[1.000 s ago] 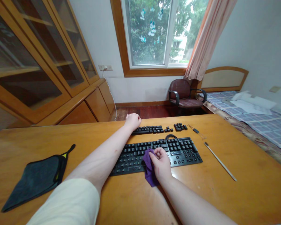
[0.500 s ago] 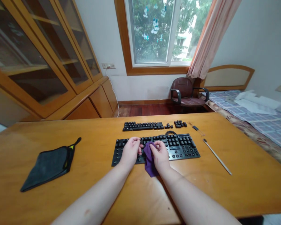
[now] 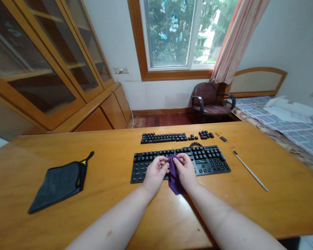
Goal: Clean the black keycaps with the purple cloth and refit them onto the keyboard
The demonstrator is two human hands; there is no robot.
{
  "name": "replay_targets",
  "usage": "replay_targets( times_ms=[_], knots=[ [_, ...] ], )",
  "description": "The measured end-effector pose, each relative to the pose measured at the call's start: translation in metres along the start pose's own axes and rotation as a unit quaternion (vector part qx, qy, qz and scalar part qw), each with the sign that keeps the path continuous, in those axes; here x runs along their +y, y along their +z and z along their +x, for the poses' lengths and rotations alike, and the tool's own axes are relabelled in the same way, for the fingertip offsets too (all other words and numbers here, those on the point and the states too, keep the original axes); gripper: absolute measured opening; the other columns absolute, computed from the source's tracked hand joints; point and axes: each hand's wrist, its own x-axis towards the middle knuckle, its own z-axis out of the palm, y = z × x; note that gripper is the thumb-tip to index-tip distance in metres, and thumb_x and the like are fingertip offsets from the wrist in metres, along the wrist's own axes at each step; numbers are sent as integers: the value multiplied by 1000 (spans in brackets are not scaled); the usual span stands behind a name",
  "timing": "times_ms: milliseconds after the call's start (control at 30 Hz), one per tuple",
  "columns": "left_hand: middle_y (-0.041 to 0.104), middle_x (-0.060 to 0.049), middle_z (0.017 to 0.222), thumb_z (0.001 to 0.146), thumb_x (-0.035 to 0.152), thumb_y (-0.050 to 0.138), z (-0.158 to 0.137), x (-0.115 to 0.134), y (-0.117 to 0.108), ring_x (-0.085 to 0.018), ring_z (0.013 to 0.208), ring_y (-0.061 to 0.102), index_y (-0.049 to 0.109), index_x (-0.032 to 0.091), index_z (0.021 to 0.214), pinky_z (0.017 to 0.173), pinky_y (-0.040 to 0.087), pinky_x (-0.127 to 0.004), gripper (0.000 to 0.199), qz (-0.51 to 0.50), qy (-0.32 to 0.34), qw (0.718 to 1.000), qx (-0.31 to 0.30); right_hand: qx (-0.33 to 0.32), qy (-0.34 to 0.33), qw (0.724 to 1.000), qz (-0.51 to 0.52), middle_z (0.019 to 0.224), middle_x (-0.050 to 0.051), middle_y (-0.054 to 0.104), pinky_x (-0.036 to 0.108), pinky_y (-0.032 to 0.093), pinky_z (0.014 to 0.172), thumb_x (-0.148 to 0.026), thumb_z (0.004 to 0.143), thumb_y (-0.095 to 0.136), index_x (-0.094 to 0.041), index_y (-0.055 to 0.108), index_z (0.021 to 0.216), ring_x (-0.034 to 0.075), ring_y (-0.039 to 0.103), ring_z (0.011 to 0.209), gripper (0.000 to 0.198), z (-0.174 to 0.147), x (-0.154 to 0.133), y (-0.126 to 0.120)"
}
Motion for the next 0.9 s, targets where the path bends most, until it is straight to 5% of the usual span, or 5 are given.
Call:
replay_targets(
  times_ms=[267,500,667,900],
  knots=[
    [52,3,72,77,25,58,4,-5,0,-8,62,54,52,18,94,60,46,-20,19,-15,-2,1000,13,19,12,1000,13,65,-4,57,21,36,48,-32,71,66,-20,52,82,10,49,52,21,0,-6,0],
    [56,0,77,77,25,58,3,-3,-1,-10,68,56,55,19,98,64,47,-22,22,-18,5,1000,5,-33,26,999,23,67,-3,58,22,38,50,-30,72,63,-20,58,85,10,49,52,16,-2,-7,-5],
    [60,-4,90,74,25,62,6,-1,-3,-15,83,59,59,19,91,77,48,-28,19,15,45,998,37,-26,8,1000,6,69,-2,57,23,40,51,-30,74,62,-20,60,88,11,50,55,17,-2,-5,-5],
    [61,-2,81,74,24,61,1,2,-1,-13,73,58,56,19,91,70,48,-27,18,-11,4,999,-30,20,-5,1000,-7,74,0,62,24,43,55,-32,72,64,-20,59,90,13,55,61,22,-2,-7,-4]
  ],
)
